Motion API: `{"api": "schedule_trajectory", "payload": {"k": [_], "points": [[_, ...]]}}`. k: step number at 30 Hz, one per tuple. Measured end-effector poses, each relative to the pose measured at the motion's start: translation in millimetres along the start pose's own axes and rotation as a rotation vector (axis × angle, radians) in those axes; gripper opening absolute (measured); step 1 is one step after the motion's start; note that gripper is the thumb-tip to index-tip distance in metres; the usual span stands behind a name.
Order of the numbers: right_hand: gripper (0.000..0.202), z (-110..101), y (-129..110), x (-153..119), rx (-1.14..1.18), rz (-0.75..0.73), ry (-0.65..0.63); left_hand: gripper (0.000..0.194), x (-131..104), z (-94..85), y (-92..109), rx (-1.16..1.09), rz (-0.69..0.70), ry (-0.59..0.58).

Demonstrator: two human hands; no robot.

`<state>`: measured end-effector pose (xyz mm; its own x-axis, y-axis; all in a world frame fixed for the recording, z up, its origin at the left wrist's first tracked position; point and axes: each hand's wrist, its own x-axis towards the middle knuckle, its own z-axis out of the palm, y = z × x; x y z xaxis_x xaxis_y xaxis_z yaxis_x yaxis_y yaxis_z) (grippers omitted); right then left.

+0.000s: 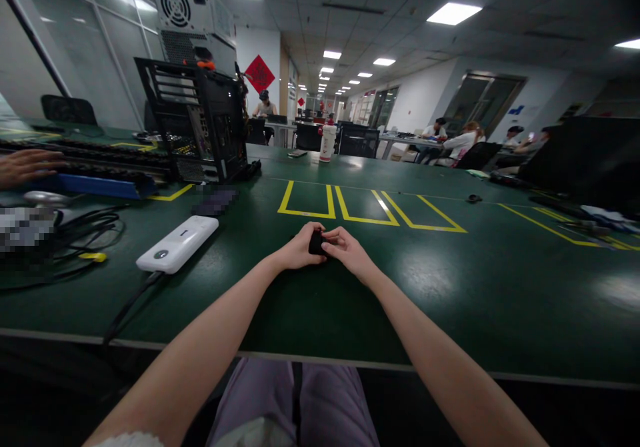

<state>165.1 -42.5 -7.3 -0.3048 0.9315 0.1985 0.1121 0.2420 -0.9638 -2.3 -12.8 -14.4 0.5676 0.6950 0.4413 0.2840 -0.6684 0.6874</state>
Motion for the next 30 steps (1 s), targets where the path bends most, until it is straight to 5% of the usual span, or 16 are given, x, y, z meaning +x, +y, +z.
{"api": "schedule_trajectory", "payload": {"k": [30], "points": [[0.030, 1.0, 1.3, 1.1, 0.017, 0.040, 0.008, 0.059, 0.0, -1.8, 3.6, -0.016, -0.013, -0.010]]}}
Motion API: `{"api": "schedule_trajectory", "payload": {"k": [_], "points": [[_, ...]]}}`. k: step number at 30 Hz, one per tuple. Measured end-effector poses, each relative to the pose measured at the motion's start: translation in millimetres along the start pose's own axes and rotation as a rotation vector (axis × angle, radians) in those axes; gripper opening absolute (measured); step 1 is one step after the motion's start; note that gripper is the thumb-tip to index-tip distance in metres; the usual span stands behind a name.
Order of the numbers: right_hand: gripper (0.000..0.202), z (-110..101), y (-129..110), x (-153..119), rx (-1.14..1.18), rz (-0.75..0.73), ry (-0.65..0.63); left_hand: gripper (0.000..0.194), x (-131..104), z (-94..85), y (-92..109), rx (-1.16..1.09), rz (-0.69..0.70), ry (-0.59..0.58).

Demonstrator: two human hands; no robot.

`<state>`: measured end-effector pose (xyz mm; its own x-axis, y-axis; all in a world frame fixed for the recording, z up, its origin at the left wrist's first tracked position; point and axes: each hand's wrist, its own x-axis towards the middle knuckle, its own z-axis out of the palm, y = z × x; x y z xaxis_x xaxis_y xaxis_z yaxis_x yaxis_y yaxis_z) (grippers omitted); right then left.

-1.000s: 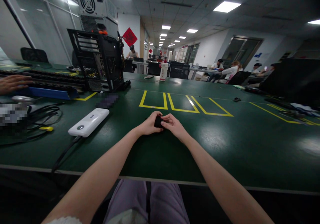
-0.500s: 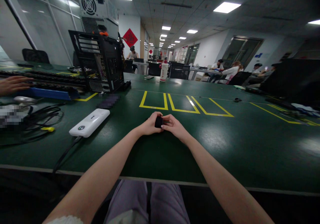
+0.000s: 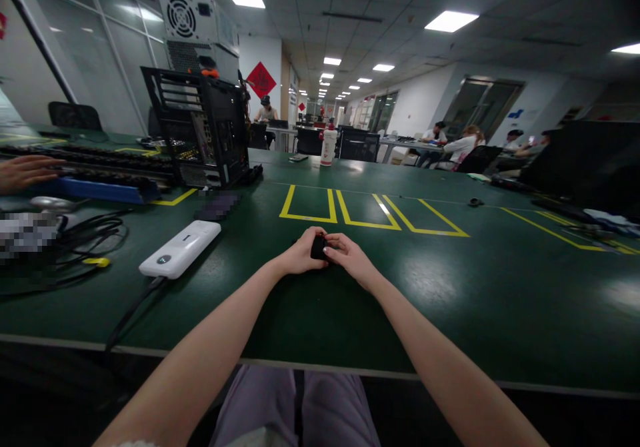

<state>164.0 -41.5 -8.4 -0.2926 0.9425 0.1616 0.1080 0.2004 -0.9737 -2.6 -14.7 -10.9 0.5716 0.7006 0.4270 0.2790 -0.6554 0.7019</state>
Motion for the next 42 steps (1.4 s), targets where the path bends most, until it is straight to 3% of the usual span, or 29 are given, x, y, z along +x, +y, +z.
{"api": "schedule_trajectory", "payload": {"k": [9, 16, 25, 28, 32, 42], "points": [[0.024, 1.8, -0.5, 0.1, 0.024, 0.010, 0.021, 0.061, -0.6, -1.7, 2.4, -0.005, -0.003, -0.005], [0.030, 3.8, 0.3, 3.0, -0.012, -0.008, 0.053, 0.061, 0.7, 0.5, -0.9, 0.005, 0.004, 0.003], [0.031, 0.7, -2.0, -3.3, 0.040, -0.013, -0.026, 0.061, 0.0, 1.1, -4.0, 0.009, 0.006, -0.001], [0.021, 1.5, 1.9, -1.3, 0.041, -0.016, 0.018, 0.061, 0.2, 0.8, -3.6, 0.004, 0.008, -0.002], [0.025, 2.7, 6.1, 2.2, 0.010, -0.027, 0.056, 0.060, 0.6, 0.8, -3.5, -0.002, 0.008, -0.002], [0.029, -0.7, -0.9, -3.1, 0.001, -0.021, -0.028, 0.059, 0.3, -0.2, -2.6, -0.001, 0.016, -0.006]]}}
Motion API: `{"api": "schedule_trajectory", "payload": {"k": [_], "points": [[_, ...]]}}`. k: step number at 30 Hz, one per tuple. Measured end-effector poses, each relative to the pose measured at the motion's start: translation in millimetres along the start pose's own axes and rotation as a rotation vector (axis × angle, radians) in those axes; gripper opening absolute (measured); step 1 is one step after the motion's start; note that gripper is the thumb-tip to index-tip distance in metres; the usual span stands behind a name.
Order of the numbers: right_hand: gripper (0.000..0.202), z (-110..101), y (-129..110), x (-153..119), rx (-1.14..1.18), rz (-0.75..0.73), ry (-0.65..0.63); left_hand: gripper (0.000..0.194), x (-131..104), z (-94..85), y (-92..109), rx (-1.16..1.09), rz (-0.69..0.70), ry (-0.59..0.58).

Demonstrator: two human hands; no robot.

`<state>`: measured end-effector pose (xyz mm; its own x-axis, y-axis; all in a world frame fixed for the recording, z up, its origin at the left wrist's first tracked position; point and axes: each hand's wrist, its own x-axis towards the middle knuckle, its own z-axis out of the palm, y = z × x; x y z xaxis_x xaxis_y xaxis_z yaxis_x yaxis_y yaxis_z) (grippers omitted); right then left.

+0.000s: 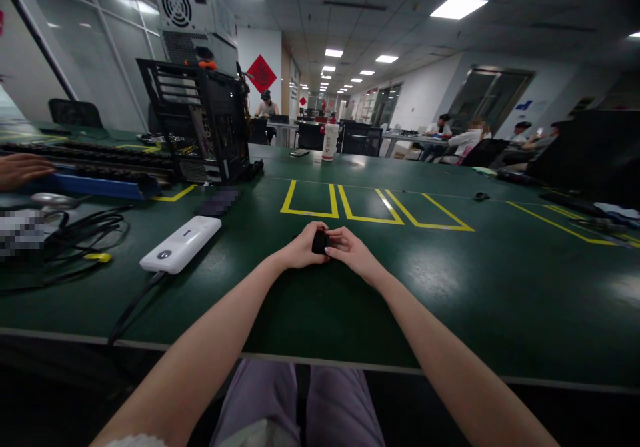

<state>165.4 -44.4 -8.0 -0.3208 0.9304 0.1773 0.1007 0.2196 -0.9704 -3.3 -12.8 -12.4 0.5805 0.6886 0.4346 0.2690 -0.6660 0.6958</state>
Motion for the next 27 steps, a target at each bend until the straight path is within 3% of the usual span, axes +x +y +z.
{"api": "schedule_trajectory", "payload": {"k": [7, 16, 27], "points": [[0.025, 2.1, 5.4, 4.0, 0.004, -0.021, 0.080, 0.060, 1.7, 2.2, -3.4, -0.025, 0.005, 0.006], [0.026, 1.5, 6.6, 3.6, 0.013, -0.027, 0.034, 0.061, 0.0, -0.4, -0.5, -0.005, -0.010, -0.009], [0.029, 0.8, 9.8, 5.8, -0.053, 0.014, 0.087, 0.061, 0.6, -0.5, 0.8, -0.023, -0.021, -0.018]]}}
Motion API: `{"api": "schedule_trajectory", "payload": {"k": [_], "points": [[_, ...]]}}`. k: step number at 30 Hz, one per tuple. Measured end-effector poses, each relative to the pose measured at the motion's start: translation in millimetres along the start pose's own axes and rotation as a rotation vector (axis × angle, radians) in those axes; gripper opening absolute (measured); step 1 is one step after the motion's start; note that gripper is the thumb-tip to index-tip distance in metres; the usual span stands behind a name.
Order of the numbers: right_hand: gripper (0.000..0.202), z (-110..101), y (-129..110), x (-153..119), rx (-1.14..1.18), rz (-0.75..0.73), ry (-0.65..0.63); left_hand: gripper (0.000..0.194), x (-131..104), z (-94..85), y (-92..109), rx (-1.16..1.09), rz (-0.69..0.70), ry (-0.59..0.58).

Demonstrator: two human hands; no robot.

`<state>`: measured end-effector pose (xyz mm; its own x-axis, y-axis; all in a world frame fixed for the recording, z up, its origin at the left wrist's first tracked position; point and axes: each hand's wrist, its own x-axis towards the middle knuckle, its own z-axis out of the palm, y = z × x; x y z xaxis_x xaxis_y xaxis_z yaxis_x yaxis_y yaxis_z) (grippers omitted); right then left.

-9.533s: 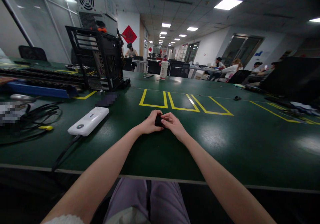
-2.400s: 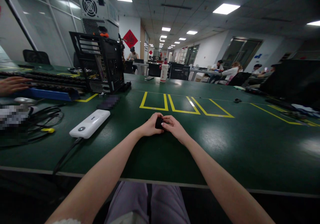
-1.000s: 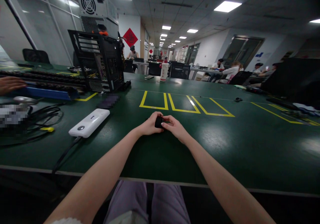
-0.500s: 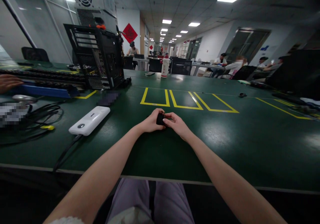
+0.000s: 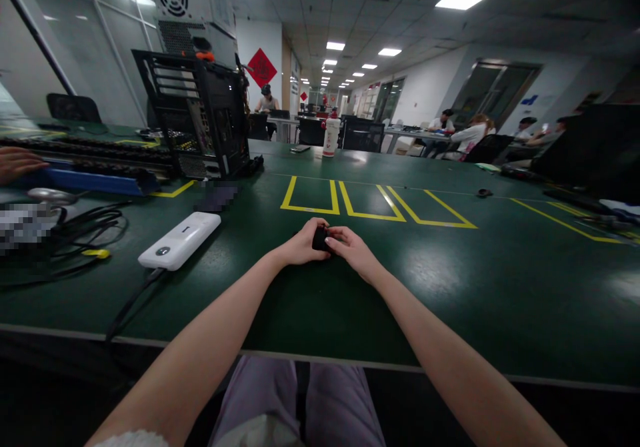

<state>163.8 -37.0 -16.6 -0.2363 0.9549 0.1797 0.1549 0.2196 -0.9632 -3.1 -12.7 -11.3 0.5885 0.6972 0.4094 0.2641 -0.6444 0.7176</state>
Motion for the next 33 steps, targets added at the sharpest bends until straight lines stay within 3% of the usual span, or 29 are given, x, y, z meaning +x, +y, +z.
{"api": "schedule_trajectory", "payload": {"k": [6, 11, 17, 23, 27, 33], "points": [[0.027, -0.5, -7.4, -2.3, 0.050, -0.020, -0.071, 0.061, 0.0, 0.6, -2.4, 0.009, 0.005, 0.012], [0.020, 0.8, -4.5, 0.2, 0.054, -0.023, -0.025, 0.061, 0.5, 0.9, -1.6, 0.016, 0.010, 0.012], [0.027, -0.1, -0.3, 1.9, 0.008, -0.011, -0.006, 0.060, -0.1, -0.5, 1.9, 0.004, -0.016, 0.000], [0.026, -1.5, -6.7, -3.7, 0.045, -0.042, -0.083, 0.062, 0.0, 0.1, -1.5, 0.010, 0.004, 0.003], [0.021, -0.9, -4.9, -2.1, 0.040, -0.025, -0.034, 0.062, 0.5, 0.1, -1.9, 0.015, 0.010, -0.002], [0.029, 0.1, -2.5, -0.1, 0.042, -0.025, -0.023, 0.059, 1.9, 1.4, -1.7, 0.006, 0.011, 0.007]]}}
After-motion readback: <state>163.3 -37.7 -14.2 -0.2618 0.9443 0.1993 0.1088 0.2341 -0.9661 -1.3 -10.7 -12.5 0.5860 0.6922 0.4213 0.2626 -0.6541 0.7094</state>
